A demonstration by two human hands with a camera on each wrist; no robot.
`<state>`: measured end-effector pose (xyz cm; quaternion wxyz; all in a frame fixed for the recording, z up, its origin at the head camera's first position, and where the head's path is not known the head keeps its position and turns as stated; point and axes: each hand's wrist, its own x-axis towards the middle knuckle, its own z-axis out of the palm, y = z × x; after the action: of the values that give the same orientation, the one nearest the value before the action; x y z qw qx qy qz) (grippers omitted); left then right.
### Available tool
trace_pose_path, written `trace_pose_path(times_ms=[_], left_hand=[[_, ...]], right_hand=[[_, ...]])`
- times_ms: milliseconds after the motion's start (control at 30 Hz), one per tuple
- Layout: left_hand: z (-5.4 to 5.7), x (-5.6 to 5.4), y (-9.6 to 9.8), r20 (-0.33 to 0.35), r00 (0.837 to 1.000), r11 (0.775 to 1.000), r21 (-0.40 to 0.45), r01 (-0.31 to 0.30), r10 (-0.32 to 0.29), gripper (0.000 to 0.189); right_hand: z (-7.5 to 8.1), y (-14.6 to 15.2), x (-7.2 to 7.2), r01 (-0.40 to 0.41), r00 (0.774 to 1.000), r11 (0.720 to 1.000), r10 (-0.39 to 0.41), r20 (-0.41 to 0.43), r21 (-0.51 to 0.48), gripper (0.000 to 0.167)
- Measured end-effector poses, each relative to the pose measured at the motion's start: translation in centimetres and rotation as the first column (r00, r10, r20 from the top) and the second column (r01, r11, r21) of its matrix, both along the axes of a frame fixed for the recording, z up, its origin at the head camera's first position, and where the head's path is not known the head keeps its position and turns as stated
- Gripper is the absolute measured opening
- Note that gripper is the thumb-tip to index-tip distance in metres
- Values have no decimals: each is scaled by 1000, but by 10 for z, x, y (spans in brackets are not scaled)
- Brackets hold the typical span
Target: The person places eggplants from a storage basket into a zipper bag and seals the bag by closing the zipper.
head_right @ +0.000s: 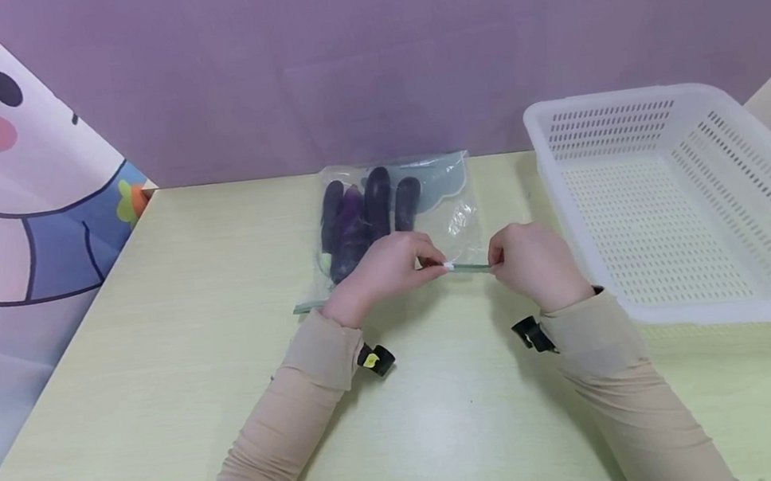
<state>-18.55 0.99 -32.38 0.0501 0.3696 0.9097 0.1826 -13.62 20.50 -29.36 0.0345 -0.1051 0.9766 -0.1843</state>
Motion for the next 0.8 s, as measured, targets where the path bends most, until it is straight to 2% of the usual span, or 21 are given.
trace_pose_path(times_ms=[200,433,800], left_hand=[[-2,-1,1,-13,1000,1000,-16,-1,1,17],[-3,0,6,2,999,999,-33,35,-35,14],[-5,2,10,27,998,997,-47,53,-52,14]], right_hand=[[-2,-1,0,-3,1000,1000,3,-17,-13,5],[-5,-4,-1,-68,997,997,67,-42,-26,8],[-8,-8,-1,-107,994,994,107,-20,8,6]])
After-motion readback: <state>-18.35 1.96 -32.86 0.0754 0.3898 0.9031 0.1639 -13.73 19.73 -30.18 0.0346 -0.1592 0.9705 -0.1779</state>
